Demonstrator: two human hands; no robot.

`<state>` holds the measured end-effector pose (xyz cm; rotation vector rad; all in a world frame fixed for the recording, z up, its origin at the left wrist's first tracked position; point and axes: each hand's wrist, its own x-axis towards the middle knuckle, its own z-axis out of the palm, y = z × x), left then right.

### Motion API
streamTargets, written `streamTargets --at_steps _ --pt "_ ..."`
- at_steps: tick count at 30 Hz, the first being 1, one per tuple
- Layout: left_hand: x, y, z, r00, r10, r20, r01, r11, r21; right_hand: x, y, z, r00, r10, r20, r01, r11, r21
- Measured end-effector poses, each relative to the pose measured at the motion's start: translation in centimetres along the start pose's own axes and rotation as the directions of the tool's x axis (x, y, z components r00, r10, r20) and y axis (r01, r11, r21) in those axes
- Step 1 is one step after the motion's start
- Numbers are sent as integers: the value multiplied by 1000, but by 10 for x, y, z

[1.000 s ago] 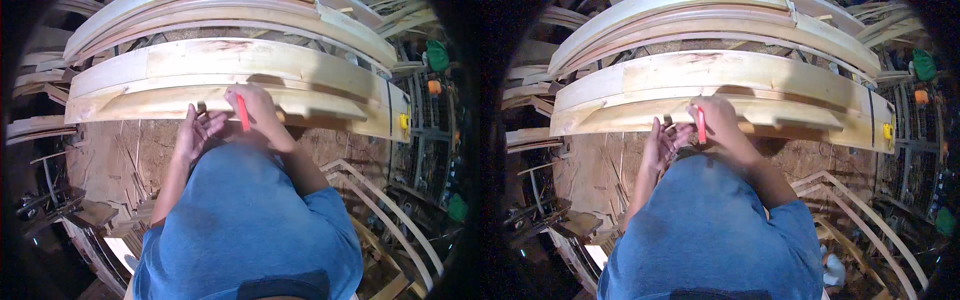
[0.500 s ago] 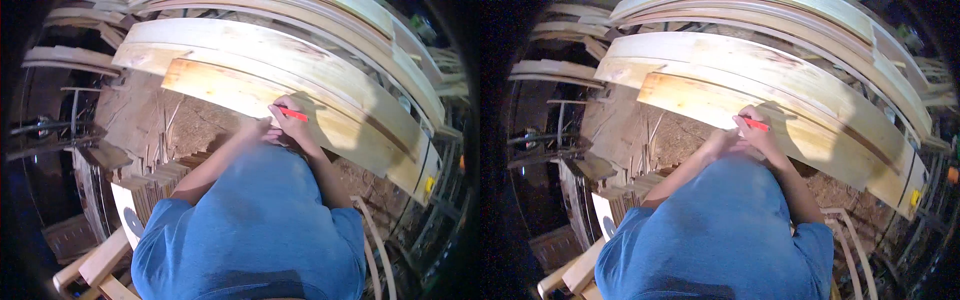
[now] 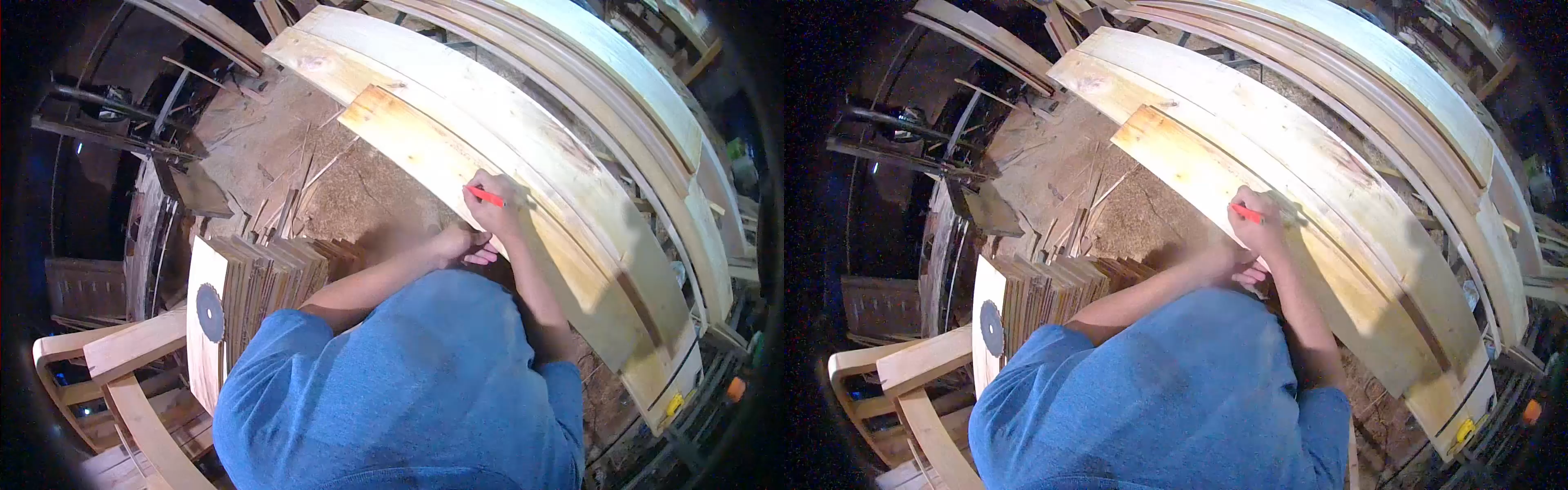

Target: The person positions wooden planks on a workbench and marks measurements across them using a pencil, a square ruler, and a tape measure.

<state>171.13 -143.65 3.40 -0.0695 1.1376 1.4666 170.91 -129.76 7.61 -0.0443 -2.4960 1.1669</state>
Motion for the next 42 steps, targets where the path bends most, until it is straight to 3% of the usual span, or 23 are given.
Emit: streamTargets --at_steps 2,8,11,12,15,17,18,19,21,24,25,27,28,29,30,31,32,33,34,36,39,41,42 --pt "1 -2 -1 998 -38 -54 39 999 13 3 12 8 996 67 65 -71 995 63" --pt "8 -9 -6 997 -52 -58 54 997 46 0 31 11 967 254 -19 -250 961 115" --pt "17 -15 -8 997 -42 -59 44 999 18 3 -2 -9 992 95 -81 -106 983 -150" --pt "18 -13 -6 996 -48 -75 50 998 28 5 -16 -23 981 164 102 -134 959 -249" --pt "10 -8 -7 999 -37 -39 39 998 47 -12 -9 -38 951 278 137 -248 948 -201" --pt "12 -4 -8 992 -112 -53 113 993 27 -33 14 -37 975 213 62 -203 970 -133" --pt "2 11 6 985 -142 -101 156 977 146 -44 29 -38 984 176 21 -172 979 -108" --pt "2 11 5 992 -104 -77 111 989 96 -47 29 -43 990 139 -23 -141 986 -84" --pt "1 12 3 999 -41 -30 41 999 6 -68 24 -56 963 260 -68 -258 966 26" --pt "-5 23 -13 965 -247 84 251 967 -47 -91 22 -83 907 398 -136 -404 915 -16" --pt "-18 39 -7 977 -205 -60 207 978 24 -98 21 -97 889 436 -140 -446 894 -45" --pt "-13 39 -32 968 -18 -251 10 999 -30 -139 35 -110 852 467 -236 -510 843 -173" --pt "-12 44 -48 978 31 -205 -54 993 -106 -184 68 -108 842 439 -314 -523 806 -278" --pt "-8 49 -64 988 106 -109 -123 978 -168 -193 59 -122 813 478 -331 -557 804 -208" --pt "-9 59 -62 958 128 -258 -182 963 -198 -202 49 -135 783 517 -347 -587 798 -137" --pt "-6 67 -71 938 156 -309 -210 966 -149 -217 56 -144 604 702 -378 -646 708 283" --pt "4 68 -88 924 157 -348 -226 960 -168 -243 69 -159 415 855 -311 -559 509 655" --pt "2 79 -84 904 106 -414 -208 956 -208 -260 68 -170 294 886 -357 -527 463 713" --pt "9 78 -98 915 114 -386 -206 957 -204 -276 68 -182 169 902 -398 -478 428 767" --pt "14 68 -116 931 104 -351 -181 964 -194 -292 60 -203 126 607 -785 -741 583 332" --pt "11 71 -83 845 211 -491 -306 944 -121 -335 53 -236 425 369 -826 -865 434 -251" --pt "16 71 -78 768 252 -589 -370 925 -86 -367 69 -246 338 436 -834 -845 531 -66" --pt "15 74 -71 740 278 -612 -389 920 -53 -374 70 -253 485 304 -820 -788 558 -260"
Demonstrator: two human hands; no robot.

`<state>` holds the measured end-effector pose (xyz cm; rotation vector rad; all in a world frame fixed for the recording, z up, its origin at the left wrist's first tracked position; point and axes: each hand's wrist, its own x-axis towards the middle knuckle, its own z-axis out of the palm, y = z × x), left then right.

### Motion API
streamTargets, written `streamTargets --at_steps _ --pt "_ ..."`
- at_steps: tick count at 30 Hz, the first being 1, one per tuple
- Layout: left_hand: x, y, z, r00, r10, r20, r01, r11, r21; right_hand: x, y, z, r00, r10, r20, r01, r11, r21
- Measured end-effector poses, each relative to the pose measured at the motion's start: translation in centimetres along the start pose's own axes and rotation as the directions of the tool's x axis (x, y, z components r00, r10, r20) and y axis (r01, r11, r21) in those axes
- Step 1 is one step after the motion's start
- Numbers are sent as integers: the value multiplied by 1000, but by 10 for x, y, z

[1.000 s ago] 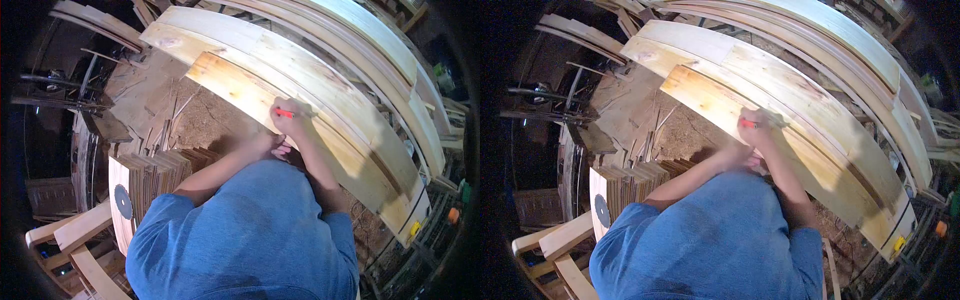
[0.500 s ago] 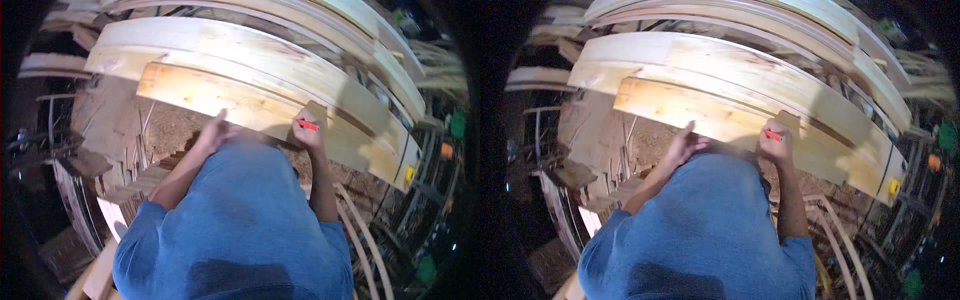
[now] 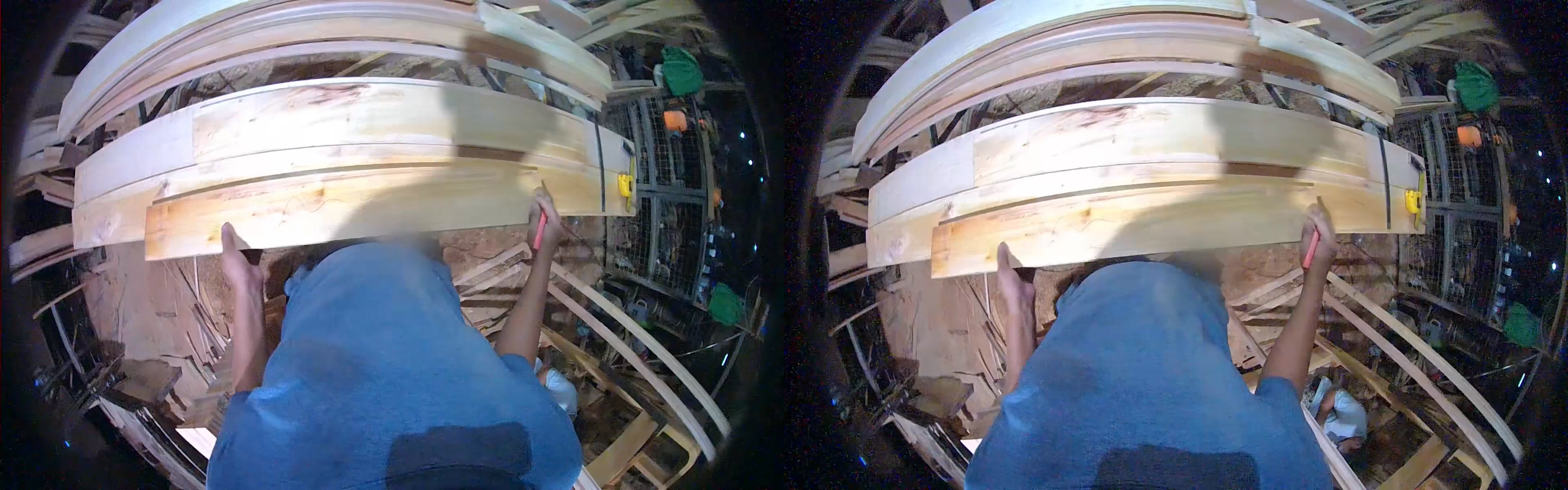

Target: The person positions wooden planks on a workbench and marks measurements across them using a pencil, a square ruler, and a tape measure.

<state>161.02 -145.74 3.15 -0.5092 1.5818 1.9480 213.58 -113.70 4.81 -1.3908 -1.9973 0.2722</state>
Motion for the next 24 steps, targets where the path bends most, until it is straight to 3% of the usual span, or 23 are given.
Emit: streamTargets --at_steps 1,2,3,5,6,9,12,13,14,15,17,19,20,22,24 --pt "-6 0 6 999 33 -28 -33 999 14 4 4 -8 981 -195 -23 193 979 -67" --pt "-10 1 12 999 2 -53 -1 1000 18 8 8 -18 991 -134 -20 133 991 -30" --pt "-31 6 29 997 -14 -79 19 998 52 16 20 -29 1000 23 19 -23 1000 10" --pt "-87 22 71 970 -106 -219 188 899 396 34 58 -53 965 257 44 -260 960 107" --pt "-91 10 71 984 -96 -149 150 897 417 42 77 -64 942 334 25 -333 928 167" --pt "-94 -36 66 999 -16 38 -7 845 535 73 137 -95 907 359 -222 -254 885 391" --pt "-115 -36 89 964 157 213 -263 644 718 96 166 -100 868 488 -88 -299 657 692" --pt "-130 -24 109 943 202 265 -333 582 742 101 162 -94 849 517 -112 -321 672 667" --pt "-115 -26 106 917 320 240 -394 625 674 111 157 -83 832 538 -138 -338 688 642" --pt "-89 -24 96 877 434 203 -462 654 599 121 152 -74 815 556 -167 -352 702 619" --pt "-34 0 77 783 621 9 -486 604 632 134 153 -65 792 607 -73 -375 577 726" --pt "10 29 59 663 747 -49 -456 454 765 147 146 -57 801 598 -18 -356 501 789" --pt "45 40 38 520 854 23 -461 258 849 152 141 -54 753 655 -65 -417 552 723" --pt "108 53 8 208 950 233 -361 -147 921 157 131 -50 779 623 -68 -435 616 657" --pt "84 76 32 629 748 210 -486 168 858 166 141 -40 765 630 -132 -487 700 523"
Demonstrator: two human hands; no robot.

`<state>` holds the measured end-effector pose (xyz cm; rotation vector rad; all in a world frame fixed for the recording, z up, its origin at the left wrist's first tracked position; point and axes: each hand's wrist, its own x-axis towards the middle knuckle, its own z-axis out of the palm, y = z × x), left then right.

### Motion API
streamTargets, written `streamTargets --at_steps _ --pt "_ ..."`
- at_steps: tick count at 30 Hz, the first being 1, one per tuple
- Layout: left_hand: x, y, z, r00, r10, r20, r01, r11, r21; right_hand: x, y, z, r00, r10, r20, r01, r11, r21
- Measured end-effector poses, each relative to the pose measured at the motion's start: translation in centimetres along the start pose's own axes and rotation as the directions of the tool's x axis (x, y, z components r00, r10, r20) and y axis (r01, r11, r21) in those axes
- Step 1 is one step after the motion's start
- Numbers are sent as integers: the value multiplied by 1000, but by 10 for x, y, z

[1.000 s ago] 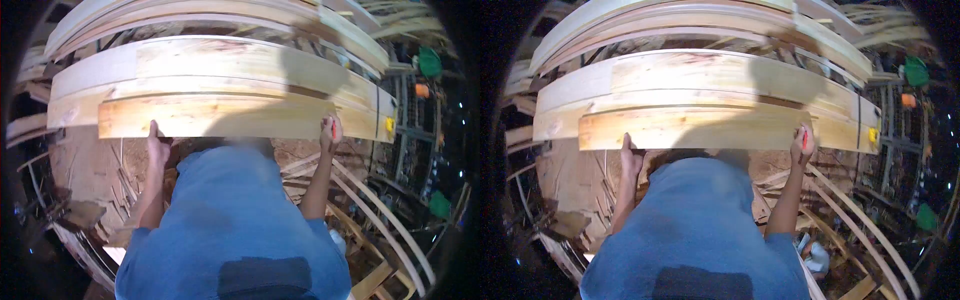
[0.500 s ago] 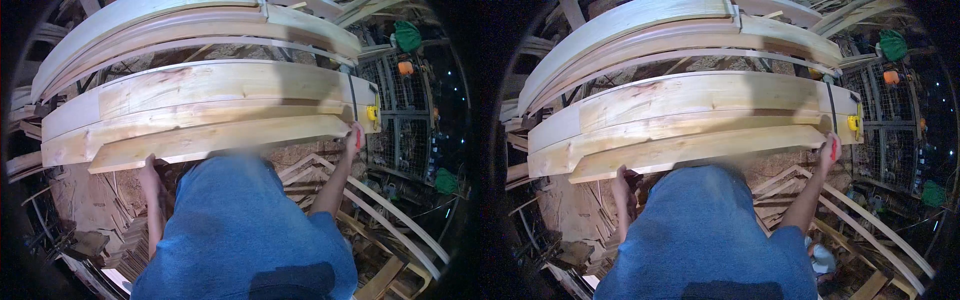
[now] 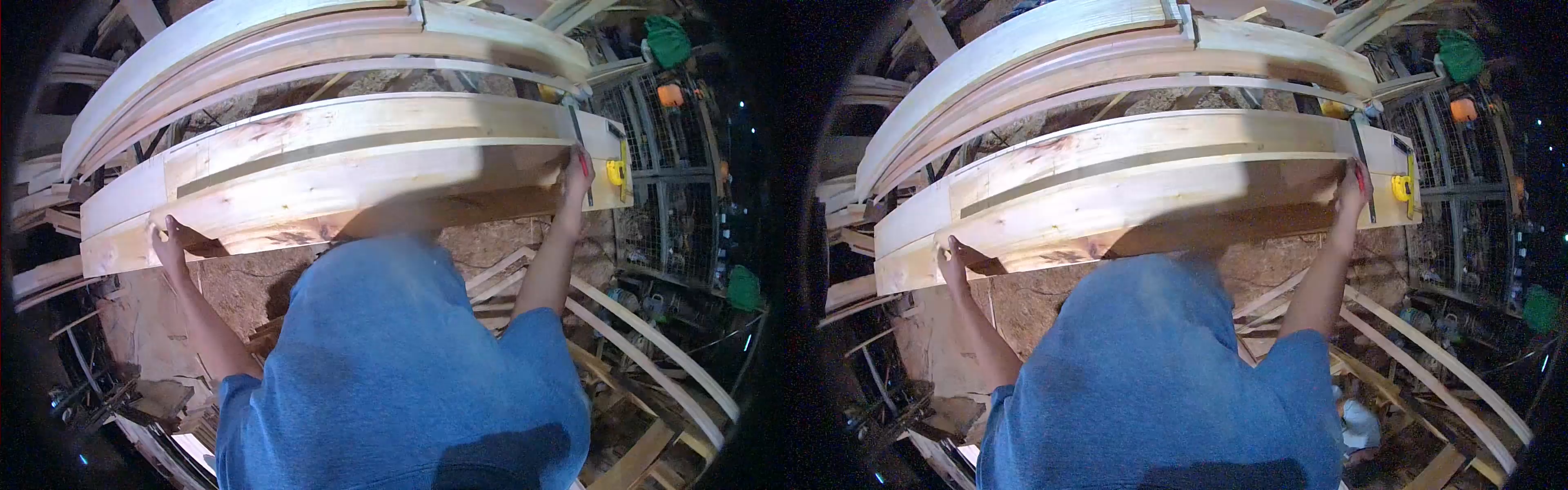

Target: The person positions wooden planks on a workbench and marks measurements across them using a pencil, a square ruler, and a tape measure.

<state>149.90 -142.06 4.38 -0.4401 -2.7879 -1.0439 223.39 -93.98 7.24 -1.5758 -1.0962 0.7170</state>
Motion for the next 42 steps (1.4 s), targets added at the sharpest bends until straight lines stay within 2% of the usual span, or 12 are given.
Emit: streamTargets --at_steps 3,7,12,21,23,25,27,28,29,34,40,42 --pt "19 2 7 961 -153 231 153 988 20 43 96 -6 907 -421 20 421 904 -73" --pt "15 14 9 961 -131 243 99 985 138 -18 33 -20 877 -459 143 472 763 -442" --pt "1 -6 21 968 -111 223 16 921 388 17 96 -41 869 -484 105 483 780 -398" --pt "-33 33 53 982 99 158 -131 969 208 98 142 -87 930 -355 91 352 797 -490" --pt "-43 51 44 987 -5 158 -29 976 215 106 149 -102 949 55 311 -37 997 -63" --pt "-38 45 45 987 1 160 -45 962 268 51 62 -89 925 264 272 -105 869 -484" --pt "-51 63 34 997 -26 76 2 956 294 103 127 -118 924 56 377 201 769 -607" --pt "-46 58 35 979 -115 170 77 973 217 95 136 -110 925 -34 380 100 983 -155" --pt "-44 55 34 945 -178 274 146 980 134 128 152 -122 887 -272 373 462 527 -713" --pt "-55 70 29 995 -58 87 39 979 199 77 84 -62 995 -81 62 101 706 -701" --pt "-41 42 43 998 -12 69 4 992 125 86 122 -61 868 -425 258 489 824 -286" --pt "-35 23 47 996 7 88 -14 997 80 98 131 -69 885 -344 314 441 837 -324"
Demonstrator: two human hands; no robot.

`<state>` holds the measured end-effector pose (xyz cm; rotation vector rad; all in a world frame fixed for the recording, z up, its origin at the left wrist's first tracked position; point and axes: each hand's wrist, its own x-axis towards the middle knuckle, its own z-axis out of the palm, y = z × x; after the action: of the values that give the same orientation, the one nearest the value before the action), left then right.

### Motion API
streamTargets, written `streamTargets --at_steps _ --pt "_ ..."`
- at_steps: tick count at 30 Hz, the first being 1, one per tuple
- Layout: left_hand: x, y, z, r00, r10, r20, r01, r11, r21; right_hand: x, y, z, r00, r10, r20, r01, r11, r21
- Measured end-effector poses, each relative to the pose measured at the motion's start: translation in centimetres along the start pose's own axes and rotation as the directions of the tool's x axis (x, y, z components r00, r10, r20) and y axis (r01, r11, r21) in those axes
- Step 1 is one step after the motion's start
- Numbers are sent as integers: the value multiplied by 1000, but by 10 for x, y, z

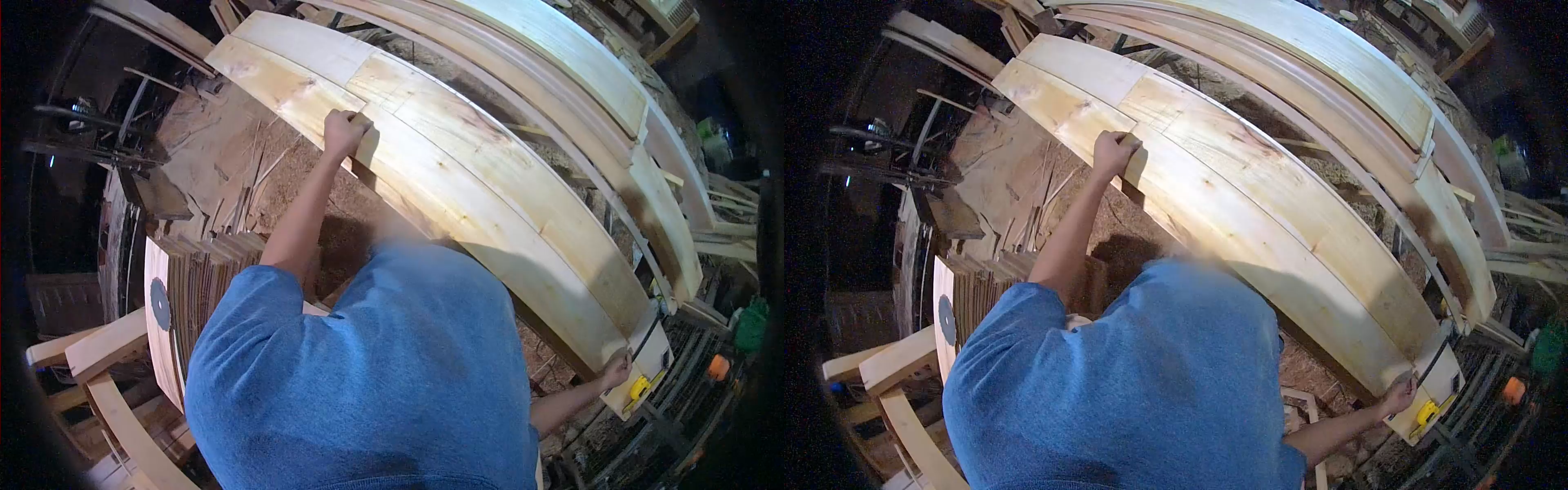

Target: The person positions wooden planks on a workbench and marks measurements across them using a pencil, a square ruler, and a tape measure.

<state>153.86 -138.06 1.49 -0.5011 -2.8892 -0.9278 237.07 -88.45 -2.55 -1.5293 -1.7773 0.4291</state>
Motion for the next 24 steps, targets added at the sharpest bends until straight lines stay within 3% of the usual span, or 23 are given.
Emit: streamTargets --at_steps 3,4,6,7,8,10,11,12,13,14,15,16,17,19,22,24 --pt "9 -13 -4 994 -93 65 107 959 -263 9 5 12 997 19 71 -26 995 101" --pt "8 5 -16 991 -110 70 121 976 -181 17 6 18 997 9 83 -22 987 156" --pt "16 32 -19 988 143 -58 -146 988 -48 38 32 28 985 -100 144 93 994 53" --pt "18 46 -15 958 267 -108 -266 964 25 52 47 41 976 167 137 -205 918 340" --pt "18 67 -9 974 226 -29 -227 972 -59 66 64 55 890 407 203 -444 679 584" --pt "19 86 24 818 572 66 -575 817 44 76 59 59 838 512 192 -503 585 636" --pt "12 111 39 838 541 71 -541 841 -30 64 45 61 914 398 76 -386 797 465" --pt "10 127 64 835 531 147 -517 847 -122 47 18 62 941 337 30 -324 871 370" --pt "-12 164 56 773 607 184 -566 791 -230 30 -7 63 962 274 -17 -260 928 265" --pt "-16 182 88 741 614 273 -582 789 -195 18 -42 56 955 296 -19 -279 918 282" --pt "-29 194 111 703 663 257 -635 748 -190 15 -74 57 949 314 -14 -295 906 302" --pt "-42 219 107 655 672 345 -679 724 -122 14 -53 60 1000 -13 -23 12 999 -45" --pt "-52 242 102 604 669 433 -722 689 -59 18 -41 61 998 -52 -20 51 996 -68" --pt "-72 240 144 623 757 197 -772 636 1 23 -27 60 992 -122 -20 118 985 -123" --pt "-78 239 137 642 712 285 -748 662 33 31 -19 54 962 -268 50 272 949 -159" --pt "-72 230 131 618 730 292 -755 655 -39 33 -14 54 991 -115 70 122 987 -107"
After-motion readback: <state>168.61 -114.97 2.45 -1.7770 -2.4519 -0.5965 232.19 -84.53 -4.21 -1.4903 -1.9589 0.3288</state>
